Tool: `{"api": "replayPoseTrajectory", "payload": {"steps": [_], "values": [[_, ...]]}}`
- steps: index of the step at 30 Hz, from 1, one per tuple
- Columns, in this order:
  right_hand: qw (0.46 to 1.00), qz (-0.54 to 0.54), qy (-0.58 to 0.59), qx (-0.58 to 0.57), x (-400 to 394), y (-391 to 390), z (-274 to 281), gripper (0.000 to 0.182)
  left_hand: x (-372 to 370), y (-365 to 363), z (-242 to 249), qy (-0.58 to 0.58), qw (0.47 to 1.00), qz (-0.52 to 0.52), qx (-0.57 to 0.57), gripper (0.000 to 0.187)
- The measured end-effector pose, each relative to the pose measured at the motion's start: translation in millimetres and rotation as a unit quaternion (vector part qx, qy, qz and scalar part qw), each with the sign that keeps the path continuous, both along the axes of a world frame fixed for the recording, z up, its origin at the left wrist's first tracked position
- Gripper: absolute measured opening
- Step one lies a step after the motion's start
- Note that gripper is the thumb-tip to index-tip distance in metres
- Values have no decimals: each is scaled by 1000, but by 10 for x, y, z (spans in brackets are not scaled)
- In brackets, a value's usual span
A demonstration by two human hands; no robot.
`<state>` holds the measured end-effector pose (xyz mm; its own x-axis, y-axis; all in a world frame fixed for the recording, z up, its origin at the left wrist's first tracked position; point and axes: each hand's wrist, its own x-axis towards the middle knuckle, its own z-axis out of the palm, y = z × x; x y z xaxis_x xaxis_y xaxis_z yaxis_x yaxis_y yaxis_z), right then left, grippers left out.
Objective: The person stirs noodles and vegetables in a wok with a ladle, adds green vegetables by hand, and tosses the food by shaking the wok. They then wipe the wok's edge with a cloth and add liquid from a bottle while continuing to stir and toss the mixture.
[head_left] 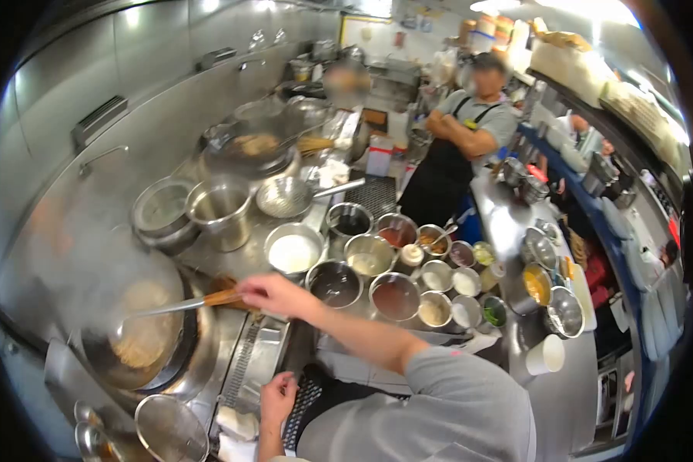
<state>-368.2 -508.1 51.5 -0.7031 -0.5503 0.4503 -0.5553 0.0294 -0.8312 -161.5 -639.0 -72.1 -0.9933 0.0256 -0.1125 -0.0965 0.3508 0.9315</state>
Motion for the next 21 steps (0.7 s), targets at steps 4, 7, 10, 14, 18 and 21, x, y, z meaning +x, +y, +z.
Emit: {"api": "replayPoseTrajectory", "payload": {"steps": [4,7,10,14,18,21], "values": [[960,-11,220,173,-417,-727,108,31,-44,-414,539,134,962,133,-196,24],[883,110,223,398,-659,-1115,-11,52,-191,-686,880,230,888,223,-332,36],[868,197,205,406,-844,-1394,-316,57,-432,-884,933,194,846,274,-415,53],[845,246,151,450,-1018,-1472,-201,62,-598,-852,970,116,814,270,-501,65],[879,381,-61,281,-1411,-1346,-402,65,-627,-864,1070,101,826,304,-464,60],[847,396,-311,173,-1258,-898,-164,62,-650,-850,1068,111,822,342,-443,57]]}}
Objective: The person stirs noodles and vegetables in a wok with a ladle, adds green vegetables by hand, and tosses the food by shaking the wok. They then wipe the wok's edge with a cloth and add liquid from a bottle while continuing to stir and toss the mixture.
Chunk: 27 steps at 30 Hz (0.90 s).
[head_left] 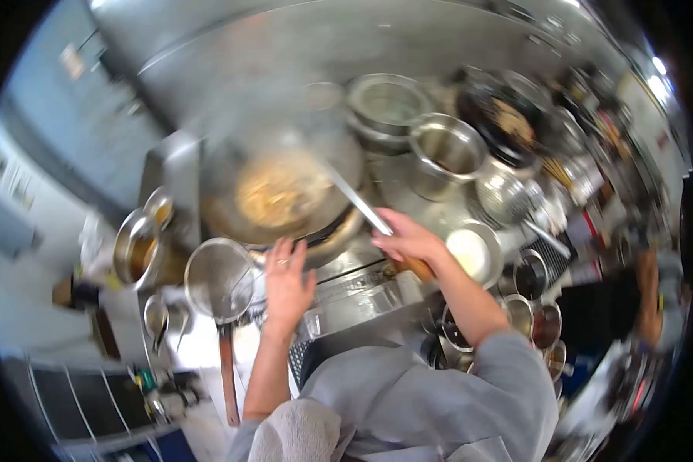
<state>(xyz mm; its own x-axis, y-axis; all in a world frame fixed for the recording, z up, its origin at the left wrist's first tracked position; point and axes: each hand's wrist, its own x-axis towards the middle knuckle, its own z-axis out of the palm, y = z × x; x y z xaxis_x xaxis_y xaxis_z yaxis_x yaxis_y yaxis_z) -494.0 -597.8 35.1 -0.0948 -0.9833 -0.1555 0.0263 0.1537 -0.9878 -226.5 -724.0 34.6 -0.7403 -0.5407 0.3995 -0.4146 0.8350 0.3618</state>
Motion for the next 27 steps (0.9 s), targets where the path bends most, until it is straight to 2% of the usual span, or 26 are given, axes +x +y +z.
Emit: {"api": "replayPoseTrajectory", "payload": {"steps": [2,4,5,8,11,14,17,21,24,27], "values": [[993,-67,-74,-66,151,94,-158,62,-10,1,-81,8,1000,13,3,57],[987,-106,-116,17,91,-167,-124,62,-50,14,-112,3,999,34,-7,58],[987,-128,-99,-5,69,-324,-43,57,-36,31,-115,-2,999,33,-12,58],[992,-117,-32,24,-225,-854,-28,38,-23,4,-114,-15,999,31,-9,58],[993,-109,19,30,-231,-1196,-26,40,4,14,-120,-17,999,28,-10,60],[987,-60,105,105,-8,-1452,76,46,5,-8,-140,-15,999,26,-16,61],[987,65,103,105,201,-1539,49,58,42,-8,-169,-19,1000,16,-12,62],[935,139,310,103,463,-1041,369,68,78,-45,-192,-20,1000,2,-14,62],[847,173,471,173,512,-612,710,71,123,-85,-145,-48,998,-15,-27,63],[799,134,567,147,593,-178,986,71,66,-216,-123,5,997,-17,-70,43]]}}
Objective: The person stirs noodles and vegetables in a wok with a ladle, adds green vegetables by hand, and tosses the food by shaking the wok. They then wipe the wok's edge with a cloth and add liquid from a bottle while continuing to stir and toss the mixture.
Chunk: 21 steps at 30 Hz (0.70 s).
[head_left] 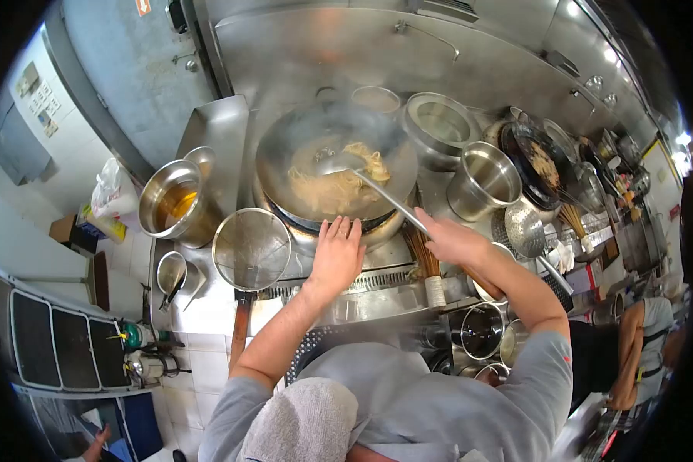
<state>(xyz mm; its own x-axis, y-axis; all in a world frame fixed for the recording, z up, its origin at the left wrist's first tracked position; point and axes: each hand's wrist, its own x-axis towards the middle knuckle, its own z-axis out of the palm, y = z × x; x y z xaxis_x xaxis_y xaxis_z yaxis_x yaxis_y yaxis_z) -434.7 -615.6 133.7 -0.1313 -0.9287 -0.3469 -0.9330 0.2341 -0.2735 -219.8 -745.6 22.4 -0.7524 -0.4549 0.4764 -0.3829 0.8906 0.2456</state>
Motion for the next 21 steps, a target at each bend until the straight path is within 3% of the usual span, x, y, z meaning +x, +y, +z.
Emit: {"api": "replayPoseTrajectory", "payload": {"steps": [3,4,6,8,11,13,16,18,21], "values": [[986,-11,-6,-164,1,364,-228,81,-243,-245,-27,-88,989,5,122,20],[980,-2,-51,-194,68,429,-205,81,-302,-271,-107,9,998,6,62,25],[975,-87,-181,-94,224,556,77,80,-385,-309,-297,57,997,1,43,25],[919,-168,-356,-4,206,678,212,76,-444,-355,-519,44,997,21,55,24],[950,-100,-291,48,160,780,308,75,-190,-35,-16,56,994,19,94,23],[979,-32,-201,-5,100,665,210,76,6,176,282,55,993,13,104,21],[983,36,-154,-91,60,352,-234,74,-73,79,232,72,995,7,68,19],[991,-51,-121,-22,285,63,-142,71,-217,-50,-23,75,994,11,81,20],[984,-55,-49,-159,278,-203,-792,70,-41,287,-196,74,995,21,69,19]]}}
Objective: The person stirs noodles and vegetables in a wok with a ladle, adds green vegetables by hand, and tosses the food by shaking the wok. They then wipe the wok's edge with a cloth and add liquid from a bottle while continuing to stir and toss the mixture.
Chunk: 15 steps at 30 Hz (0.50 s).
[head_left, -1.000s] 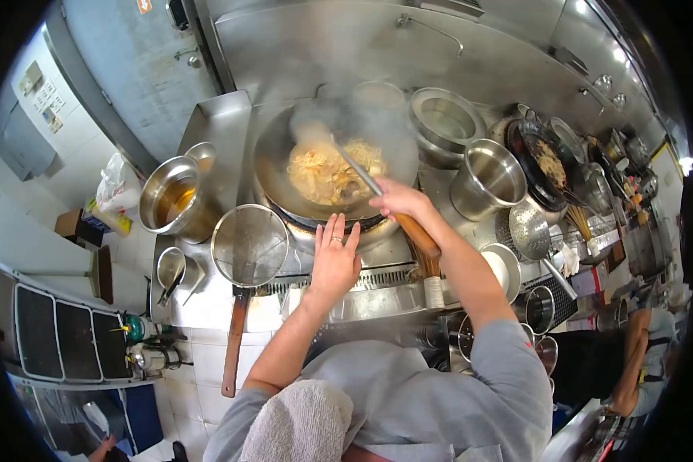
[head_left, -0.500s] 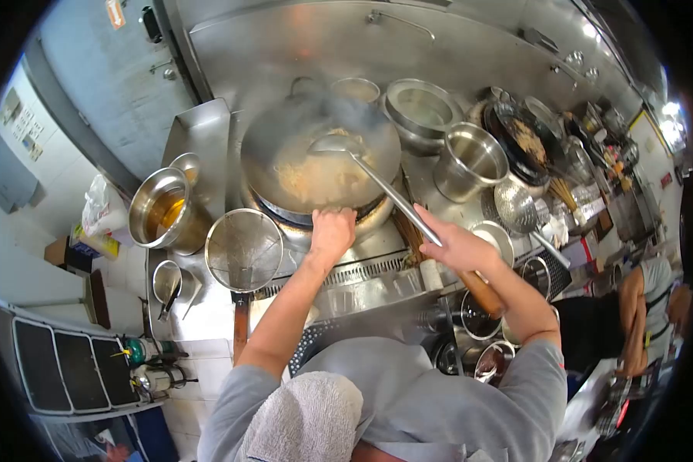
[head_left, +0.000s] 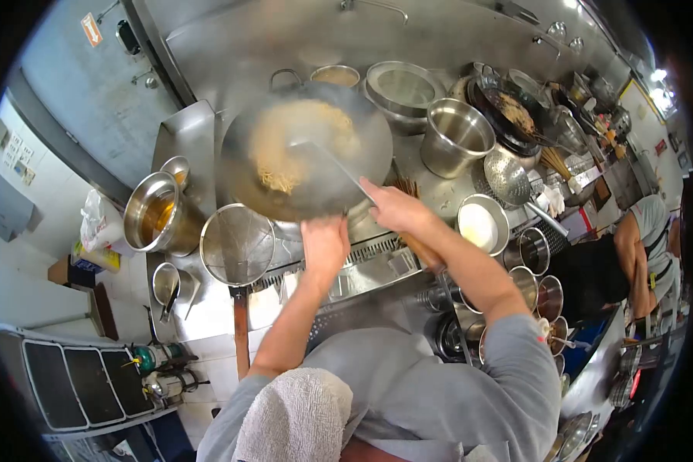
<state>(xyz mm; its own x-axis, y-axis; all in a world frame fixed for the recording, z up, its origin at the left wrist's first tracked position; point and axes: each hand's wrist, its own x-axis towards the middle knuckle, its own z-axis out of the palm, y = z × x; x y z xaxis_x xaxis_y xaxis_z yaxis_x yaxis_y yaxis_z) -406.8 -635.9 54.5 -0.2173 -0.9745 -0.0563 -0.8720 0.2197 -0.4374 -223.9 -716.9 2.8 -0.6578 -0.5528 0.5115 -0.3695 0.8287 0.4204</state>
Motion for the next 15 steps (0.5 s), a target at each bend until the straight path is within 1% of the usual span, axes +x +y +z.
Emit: {"api": "replayPoseTrajectory", "payload": {"steps": [2,4,6,7,8,9,10,12,13,15], "values": [[1000,-12,-14,-20,83,68,97,70,272,313,-79,40,999,-13,-6,17],[999,-20,-30,-25,118,129,245,71,365,414,16,65,997,-28,-7,17],[998,-19,-51,-6,113,339,372,73,218,208,205,39,999,-11,-11,18],[996,-13,-79,26,174,464,551,73,129,35,254,35,999,-16,7,19],[993,-5,-103,58,220,590,807,74,73,-104,316,-17,1000,2,20,19],[989,4,-121,87,193,661,964,75,122,-123,324,2,1000,-4,14,20],[990,39,-108,76,72,720,909,75,94,-202,381,29,1000,-9,0,21],[990,105,-84,53,-134,837,644,74,45,-368,427,17,999,-33,15,21],[989,81,-85,93,-41,741,722,73,71,-351,365,0,998,-48,33,21],[989,25,-90,116,103,450,540,72,12,-301,213,-3,1000,-15,25,21]]}}
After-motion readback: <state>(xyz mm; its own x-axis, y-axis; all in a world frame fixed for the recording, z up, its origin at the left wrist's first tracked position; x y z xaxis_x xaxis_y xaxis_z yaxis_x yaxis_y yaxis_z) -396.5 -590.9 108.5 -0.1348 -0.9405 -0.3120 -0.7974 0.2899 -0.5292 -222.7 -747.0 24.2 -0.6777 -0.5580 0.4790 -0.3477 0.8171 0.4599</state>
